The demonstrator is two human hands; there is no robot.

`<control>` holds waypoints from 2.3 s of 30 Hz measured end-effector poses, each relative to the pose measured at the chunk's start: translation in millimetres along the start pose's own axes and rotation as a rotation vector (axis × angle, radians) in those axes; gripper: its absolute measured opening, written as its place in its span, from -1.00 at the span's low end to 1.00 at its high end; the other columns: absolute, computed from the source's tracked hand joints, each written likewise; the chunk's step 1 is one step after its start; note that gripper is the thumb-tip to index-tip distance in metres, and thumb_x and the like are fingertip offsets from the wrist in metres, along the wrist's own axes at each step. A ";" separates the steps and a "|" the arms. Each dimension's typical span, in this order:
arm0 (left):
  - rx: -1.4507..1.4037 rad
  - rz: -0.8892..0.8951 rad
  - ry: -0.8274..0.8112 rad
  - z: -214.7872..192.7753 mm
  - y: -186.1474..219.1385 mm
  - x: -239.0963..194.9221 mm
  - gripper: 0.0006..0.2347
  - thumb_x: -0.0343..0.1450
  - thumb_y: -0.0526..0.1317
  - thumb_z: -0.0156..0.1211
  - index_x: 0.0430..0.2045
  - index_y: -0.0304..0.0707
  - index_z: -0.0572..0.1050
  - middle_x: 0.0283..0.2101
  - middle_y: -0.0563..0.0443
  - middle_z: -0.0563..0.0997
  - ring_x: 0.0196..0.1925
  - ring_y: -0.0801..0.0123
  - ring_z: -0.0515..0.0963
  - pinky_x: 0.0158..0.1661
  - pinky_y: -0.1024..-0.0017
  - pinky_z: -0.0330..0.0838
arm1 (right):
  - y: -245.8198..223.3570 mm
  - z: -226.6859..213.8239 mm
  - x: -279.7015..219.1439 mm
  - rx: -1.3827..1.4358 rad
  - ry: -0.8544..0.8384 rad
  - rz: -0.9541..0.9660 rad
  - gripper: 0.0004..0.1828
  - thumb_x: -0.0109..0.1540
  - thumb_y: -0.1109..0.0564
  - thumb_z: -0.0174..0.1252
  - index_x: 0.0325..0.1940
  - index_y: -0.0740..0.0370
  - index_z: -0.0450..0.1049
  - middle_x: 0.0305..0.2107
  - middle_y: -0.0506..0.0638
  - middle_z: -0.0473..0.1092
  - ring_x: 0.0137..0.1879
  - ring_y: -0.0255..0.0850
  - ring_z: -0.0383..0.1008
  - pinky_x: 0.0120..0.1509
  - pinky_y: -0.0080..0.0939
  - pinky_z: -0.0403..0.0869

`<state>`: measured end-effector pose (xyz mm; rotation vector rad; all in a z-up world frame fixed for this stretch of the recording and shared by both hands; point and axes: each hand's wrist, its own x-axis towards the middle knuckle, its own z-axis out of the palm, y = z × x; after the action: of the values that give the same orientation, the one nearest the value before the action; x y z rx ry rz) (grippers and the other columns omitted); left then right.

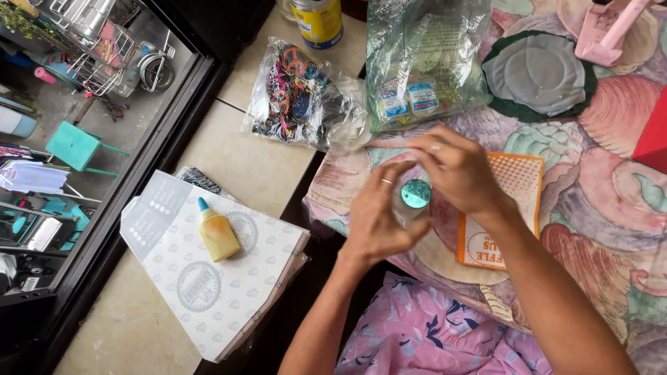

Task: The person is organizing various packaging materials on a table, including stacking paper bags, inserting them into clear plastic sleeves, and arranging labels for a food service business.

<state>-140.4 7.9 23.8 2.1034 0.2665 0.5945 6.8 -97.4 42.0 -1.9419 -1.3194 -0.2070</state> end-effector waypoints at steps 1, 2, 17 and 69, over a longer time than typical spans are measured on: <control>-0.002 0.001 0.001 -8.1 -10.8 7.1 -0.23 -0.02 -0.06 0.49 0.18 0.03 0.41 0.01 -0.07 0.56 0.05 0.00 0.61 0.05 0.09 0.54 | 1.0 10.4 14.7 -0.002 -0.001 0.000 -0.94 0.34 0.20 0.28 -0.11 0.11 0.62 -0.35 -0.06 0.46 -0.18 -0.01 0.58 -0.12 -0.13 0.53; 0.010 -0.044 0.080 -16.1 -21.6 13.9 -0.36 0.09 -0.02 0.29 0.15 0.01 0.45 -0.15 -0.01 0.51 -0.11 0.13 0.54 -0.03 0.16 0.49 | 2.0 20.9 29.1 -0.023 -0.018 -0.065 -0.92 0.34 0.20 0.27 -0.25 0.21 0.59 -0.45 0.00 0.45 -0.30 0.02 0.56 -0.22 -0.10 0.52; 0.320 -0.428 0.119 -14.1 -43.1 34.1 -0.58 0.41 0.11 0.08 -0.01 -0.19 0.52 -0.19 -0.24 0.52 -0.19 -0.13 0.67 -0.26 0.01 0.56 | 77.1 134.9 77.5 -0.469 -0.304 -0.221 -0.52 0.39 0.09 -0.01 -0.65 0.00 0.45 -0.87 -0.24 0.20 -0.70 -0.29 0.29 -0.42 -0.23 0.42; -0.069 0.275 0.217 55.3 13.4 -7.4 -0.62 0.34 -0.34 0.41 -0.01 -0.34 0.39 0.01 -0.16 0.52 0.07 0.01 0.53 0.06 0.25 0.50 | 54.7 -11.8 9.5 0.100 -0.189 -0.077 -0.59 0.04 0.32 0.44 -0.02 0.25 0.61 0.08 0.17 0.50 0.12 0.15 0.56 0.18 0.06 0.52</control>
<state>-119.2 -42.4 6.3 2.0243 0.0753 0.9843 60.8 -107.8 27.9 -1.8640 -1.4998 0.0052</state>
